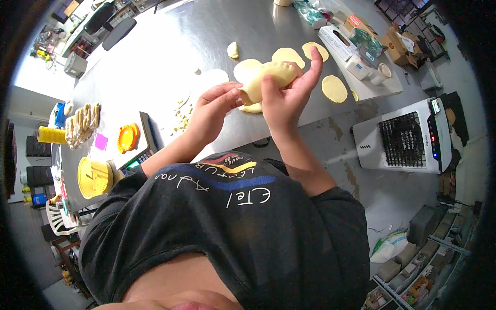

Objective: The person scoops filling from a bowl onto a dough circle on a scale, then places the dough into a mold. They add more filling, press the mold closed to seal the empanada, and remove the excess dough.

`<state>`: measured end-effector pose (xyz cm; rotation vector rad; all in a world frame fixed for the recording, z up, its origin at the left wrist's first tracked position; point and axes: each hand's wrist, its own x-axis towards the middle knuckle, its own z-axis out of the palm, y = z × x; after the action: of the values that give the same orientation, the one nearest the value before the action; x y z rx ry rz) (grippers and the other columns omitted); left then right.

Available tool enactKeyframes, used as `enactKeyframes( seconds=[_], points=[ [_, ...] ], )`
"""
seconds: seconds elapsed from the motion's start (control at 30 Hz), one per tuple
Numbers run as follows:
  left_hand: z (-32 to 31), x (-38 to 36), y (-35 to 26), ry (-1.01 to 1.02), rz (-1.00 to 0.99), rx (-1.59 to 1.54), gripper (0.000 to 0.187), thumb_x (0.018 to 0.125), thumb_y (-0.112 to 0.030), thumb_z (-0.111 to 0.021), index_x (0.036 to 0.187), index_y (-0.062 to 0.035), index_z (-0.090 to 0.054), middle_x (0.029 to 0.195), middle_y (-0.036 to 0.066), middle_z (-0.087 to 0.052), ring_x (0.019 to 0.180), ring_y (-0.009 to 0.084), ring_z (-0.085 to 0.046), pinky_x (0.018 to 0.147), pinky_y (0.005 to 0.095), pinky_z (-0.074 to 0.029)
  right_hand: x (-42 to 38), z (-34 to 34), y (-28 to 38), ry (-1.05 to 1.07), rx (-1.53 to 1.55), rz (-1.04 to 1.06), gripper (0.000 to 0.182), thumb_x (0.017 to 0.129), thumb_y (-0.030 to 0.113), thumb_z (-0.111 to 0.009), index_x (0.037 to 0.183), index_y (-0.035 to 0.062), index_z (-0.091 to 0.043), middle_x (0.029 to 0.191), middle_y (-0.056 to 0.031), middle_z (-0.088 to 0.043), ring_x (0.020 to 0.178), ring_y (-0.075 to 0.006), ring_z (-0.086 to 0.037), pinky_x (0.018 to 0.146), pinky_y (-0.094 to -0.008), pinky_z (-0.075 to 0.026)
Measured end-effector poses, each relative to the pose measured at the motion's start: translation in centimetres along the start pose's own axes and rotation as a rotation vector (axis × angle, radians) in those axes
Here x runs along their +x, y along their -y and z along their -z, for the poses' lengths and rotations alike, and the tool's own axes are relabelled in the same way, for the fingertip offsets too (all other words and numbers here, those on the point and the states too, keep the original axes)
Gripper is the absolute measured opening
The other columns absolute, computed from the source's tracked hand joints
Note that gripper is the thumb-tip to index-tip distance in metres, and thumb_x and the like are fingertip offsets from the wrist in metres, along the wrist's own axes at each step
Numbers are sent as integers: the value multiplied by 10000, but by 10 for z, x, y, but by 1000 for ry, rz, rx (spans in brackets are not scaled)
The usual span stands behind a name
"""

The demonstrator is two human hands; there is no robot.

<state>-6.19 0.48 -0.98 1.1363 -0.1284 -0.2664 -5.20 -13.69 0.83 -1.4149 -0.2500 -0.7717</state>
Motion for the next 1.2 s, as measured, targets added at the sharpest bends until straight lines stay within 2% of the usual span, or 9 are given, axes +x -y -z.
enactKeyframes(
  seconds=[0.13,0.27,0.37,0.47,0.87,0.97,1.03,1.13,1.2],
  points=[
    [-5,3,-10,41,177,-285,264,845,-231,-627,1037,-51,-640,934,10,-616,836,75,-517,778,232,-398,3,-2,4,-4,23,7,726,737,-52,-483,1372,66,-151,959,-105,-502,827,-156,-533,753,-277,-473],
    [-7,7,0,38,127,-277,265,850,-226,-623,1061,-67,-634,950,6,-605,811,84,-524,776,236,-407,6,-5,6,-19,27,34,714,739,-54,-472,1369,62,-155,964,-114,-507,822,-157,-538,750,-279,-474],
    [-9,6,8,-47,-96,32,251,832,-206,-640,1040,-65,-641,955,22,-606,790,101,-533,764,254,-427,9,-5,3,-55,5,35,709,740,-53,-468,1367,59,-157,966,-121,-510,814,-162,-544,744,-282,-475],
    [-9,7,12,-32,-556,464,196,790,-147,-670,941,-23,-648,859,70,-631,775,142,-556,718,274,-445,9,-5,5,-83,-3,46,705,738,-54,-466,1364,55,-159,967,-125,-514,804,-165,-547,733,-283,-477],
    [-11,9,6,-41,-483,263,100,817,-106,-632,830,-10,-655,798,52,-626,744,140,-556,681,265,-429,13,-6,8,-78,-1,91,690,744,-53,-462,1359,41,-164,1037,-140,-497,862,-185,-542,761,-292,-473],
    [-11,6,-1,-30,-527,349,116,836,-112,-608,854,-8,-656,813,58,-628,752,140,-557,689,265,-428,17,-6,10,-73,-5,124,770,720,-63,-519,1362,48,-109,930,-114,-493,794,-156,-529,749,-279,-465],
    [-10,2,-11,-7,-506,386,128,846,-120,-598,870,-10,-658,826,61,-631,758,140,-558,695,267,-428,17,-9,18,-112,24,101,684,738,-53,-461,1359,45,-191,1126,-150,-448,946,-209,-531,832,-311,-466],
    [-12,0,-23,94,-390,462,167,898,-120,-533,933,9,-632,892,40,-587,820,104,-506,742,242,-419,16,-7,18,-124,5,105,686,735,-47,-463,1361,49,-199,1126,-147,-450,943,-208,-531,837,-319,-466],
    [-17,0,-22,47,-301,212,162,897,-121,-540,958,0,-628,887,23,-591,840,94,-505,768,243,-410,17,-8,20,-120,9,117,688,735,-44,-463,1362,52,-197,1122,-146,-453,940,-204,-531,832,-318,-468]
  ],
)
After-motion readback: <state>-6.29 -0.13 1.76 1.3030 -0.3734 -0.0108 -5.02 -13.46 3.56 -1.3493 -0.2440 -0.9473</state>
